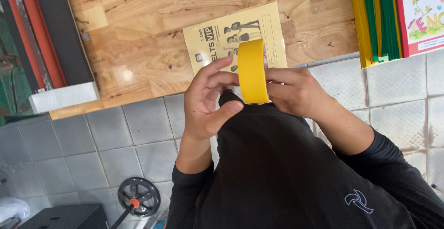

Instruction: The person feeds a stack of printed booklets into a thermal binding machine, waits for the cycle to complete, and removes the bound books. They then apply yellow tape to the spine of a separate document on the table.

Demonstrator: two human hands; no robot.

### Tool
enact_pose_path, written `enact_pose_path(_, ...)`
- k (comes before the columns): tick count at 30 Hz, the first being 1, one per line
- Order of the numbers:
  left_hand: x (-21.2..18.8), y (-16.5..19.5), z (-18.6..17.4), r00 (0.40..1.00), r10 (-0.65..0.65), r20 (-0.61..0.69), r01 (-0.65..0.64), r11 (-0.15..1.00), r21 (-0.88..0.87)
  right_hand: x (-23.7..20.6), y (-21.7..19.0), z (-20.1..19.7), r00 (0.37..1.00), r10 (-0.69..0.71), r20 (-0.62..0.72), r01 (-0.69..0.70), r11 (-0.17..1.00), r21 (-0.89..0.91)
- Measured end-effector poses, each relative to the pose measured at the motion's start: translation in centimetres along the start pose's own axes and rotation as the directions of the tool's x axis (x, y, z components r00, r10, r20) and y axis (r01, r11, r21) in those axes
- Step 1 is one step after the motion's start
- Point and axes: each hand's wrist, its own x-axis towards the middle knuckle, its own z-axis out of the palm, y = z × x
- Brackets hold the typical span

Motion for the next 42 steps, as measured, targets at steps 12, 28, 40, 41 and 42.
enact_pose_path(12,-1.4,1.6,4.2,0.882,0.467,0.062,-0.383,0.636,0.67,-3.1,-0.5,-0.8,0.989,-0.049,-0.139,0.069,0.987,0.146)
enact_pose_path(28,-1.8,0.4,8.0,0.869,0.495,0.008,-0.41,0.711,0.571,-2.6,-2.1,-0.8,0.92,-0.013,-0.392,0.052,0.995,0.09)
enact_pose_path(40,-1.0,-0.3,7.9,0.798,0.603,0.02,-0.464,0.592,0.659,-2.6,-1.8,0.0,0.927,0.043,-0.372,-0.006,0.995,0.099)
enact_pose_path(41,-1.0,-0.3,7.8,0.793,0.609,0.019,-0.469,0.59,0.657,-2.6,-1.8,0.1,0.929,0.048,-0.366,-0.016,0.996,0.09)
enact_pose_path(42,-0.9,-0.3,7.7,0.806,0.591,-0.01,-0.441,0.612,0.657,-2.7,-1.7,0.2,0.93,0.064,-0.362,-0.031,0.995,0.099)
